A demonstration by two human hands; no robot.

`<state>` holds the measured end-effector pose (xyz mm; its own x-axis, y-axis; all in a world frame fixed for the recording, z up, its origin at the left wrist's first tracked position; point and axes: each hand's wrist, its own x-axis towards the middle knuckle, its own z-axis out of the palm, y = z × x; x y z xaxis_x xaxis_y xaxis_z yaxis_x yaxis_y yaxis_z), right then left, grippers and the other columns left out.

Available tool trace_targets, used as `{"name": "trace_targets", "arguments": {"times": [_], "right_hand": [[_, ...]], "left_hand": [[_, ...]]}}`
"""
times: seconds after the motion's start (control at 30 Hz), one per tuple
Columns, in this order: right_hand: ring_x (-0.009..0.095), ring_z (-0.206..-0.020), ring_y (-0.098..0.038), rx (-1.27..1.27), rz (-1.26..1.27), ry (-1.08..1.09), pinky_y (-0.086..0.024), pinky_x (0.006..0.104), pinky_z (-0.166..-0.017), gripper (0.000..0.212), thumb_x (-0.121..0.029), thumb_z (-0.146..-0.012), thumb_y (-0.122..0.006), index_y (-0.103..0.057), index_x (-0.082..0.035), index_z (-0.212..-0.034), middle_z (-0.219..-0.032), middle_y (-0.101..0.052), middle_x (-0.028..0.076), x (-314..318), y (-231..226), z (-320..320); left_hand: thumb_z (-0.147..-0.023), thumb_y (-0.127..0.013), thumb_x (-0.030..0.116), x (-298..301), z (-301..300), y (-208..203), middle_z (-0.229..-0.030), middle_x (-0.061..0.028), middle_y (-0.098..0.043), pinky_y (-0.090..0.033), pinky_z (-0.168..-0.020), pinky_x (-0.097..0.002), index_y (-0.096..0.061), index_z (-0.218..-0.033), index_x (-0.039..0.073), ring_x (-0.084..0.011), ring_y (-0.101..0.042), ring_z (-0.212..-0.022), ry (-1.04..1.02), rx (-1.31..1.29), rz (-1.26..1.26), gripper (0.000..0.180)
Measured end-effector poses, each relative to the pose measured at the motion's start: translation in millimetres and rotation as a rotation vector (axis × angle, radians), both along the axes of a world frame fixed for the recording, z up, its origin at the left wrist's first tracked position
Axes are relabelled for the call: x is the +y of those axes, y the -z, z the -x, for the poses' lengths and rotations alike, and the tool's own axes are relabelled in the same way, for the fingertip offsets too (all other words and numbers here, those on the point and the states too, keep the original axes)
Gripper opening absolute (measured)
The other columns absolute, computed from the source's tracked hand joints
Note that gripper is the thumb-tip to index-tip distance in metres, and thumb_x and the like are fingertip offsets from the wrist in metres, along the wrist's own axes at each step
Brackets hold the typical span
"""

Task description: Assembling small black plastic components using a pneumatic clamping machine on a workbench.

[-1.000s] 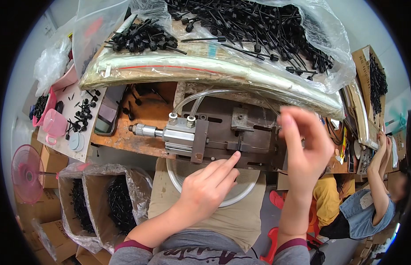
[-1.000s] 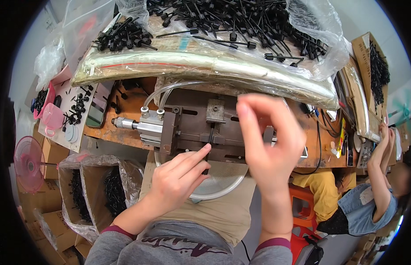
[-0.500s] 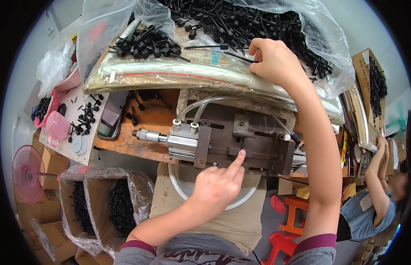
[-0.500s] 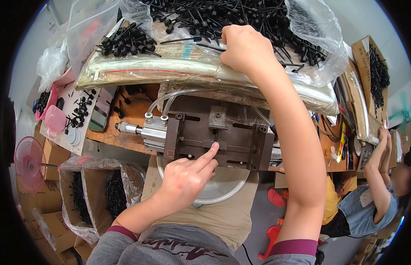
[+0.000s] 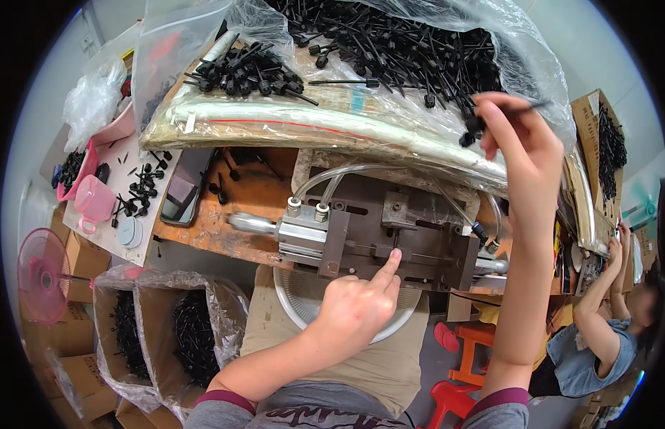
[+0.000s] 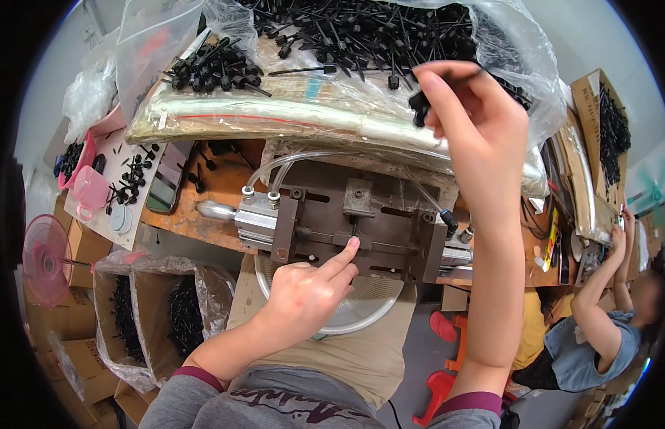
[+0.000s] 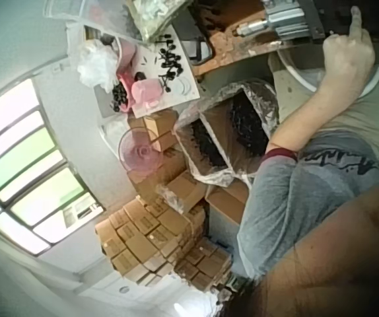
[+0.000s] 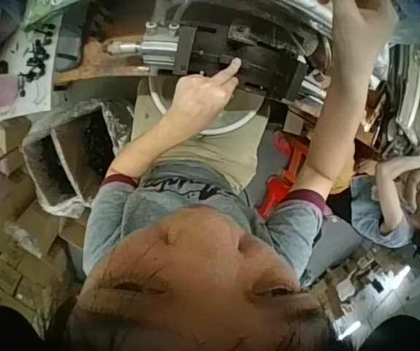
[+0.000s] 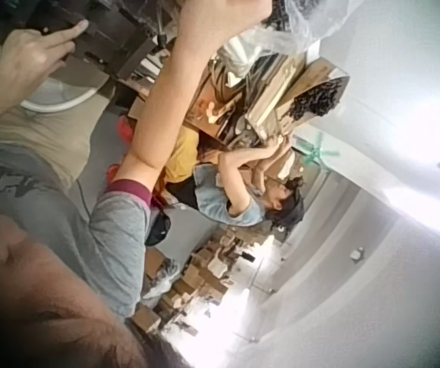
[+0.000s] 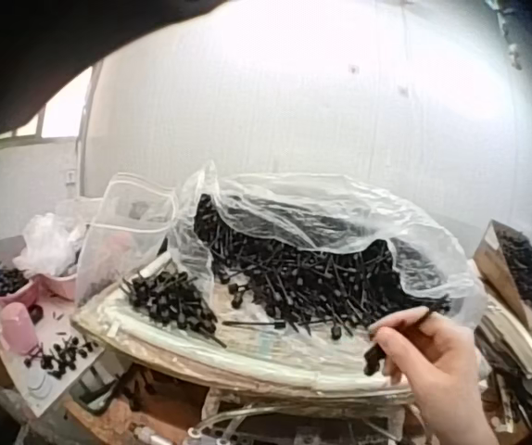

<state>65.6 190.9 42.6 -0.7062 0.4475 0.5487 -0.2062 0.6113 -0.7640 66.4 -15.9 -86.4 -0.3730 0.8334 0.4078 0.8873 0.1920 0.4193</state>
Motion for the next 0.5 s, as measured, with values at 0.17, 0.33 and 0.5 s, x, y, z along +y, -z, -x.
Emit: {"name": "trace_targets", "arguments": {"times": [0.17,0.33,0.5], "right_hand": [[0.007,-0.062,-0.054,0.066,0.366,-0.069,-0.041,0.0188,-0.055,0.018,-0.011,-0.096,-0.057,-0.062,0.003,-0.106,-0.094,-0.066,0.01,-28.4,20.0,-58.1],[0.008,-0.06,-0.053,0.093,0.73,-0.218,-0.043,0.0179,-0.053,0.014,-0.01,-0.097,-0.052,-0.057,0.003,-0.098,-0.093,-0.061,0.013,-50.4,52.4,-96.7],[0.009,-0.064,-0.054,0.022,0.982,-0.361,-0.043,0.0184,-0.055,0.016,-0.011,-0.094,-0.051,-0.057,0.004,-0.098,-0.091,-0.061,0.014,-65.2,80.3,-105.8]], "left_hand": [[-0.069,-0.076,0.012,-2.7,1.2,1.5,-0.125,-0.0182,-0.062,-0.051,-0.053,-0.029,-0.066,-0.091,0.002,-0.0224,-0.062,-0.054,0.002,-0.046,-0.003,0.026],[-0.072,-0.08,0.009,-10.4,-4.5,-13.6,-0.125,-0.0157,-0.063,-0.057,-0.068,-0.0295,-0.068,-0.106,0.002,-0.0214,-0.07,-0.08,0.009,-0.356,-0.32,0.036],[-0.072,-0.08,0.002,-27.2,-7.2,-26.2,-0.12,-0.0139,-0.066,-0.059,-0.075,-0.0289,-0.069,-0.111,0.003,-0.0215,-0.07,-0.091,0.167,-0.709,-0.448,0.041]]}}
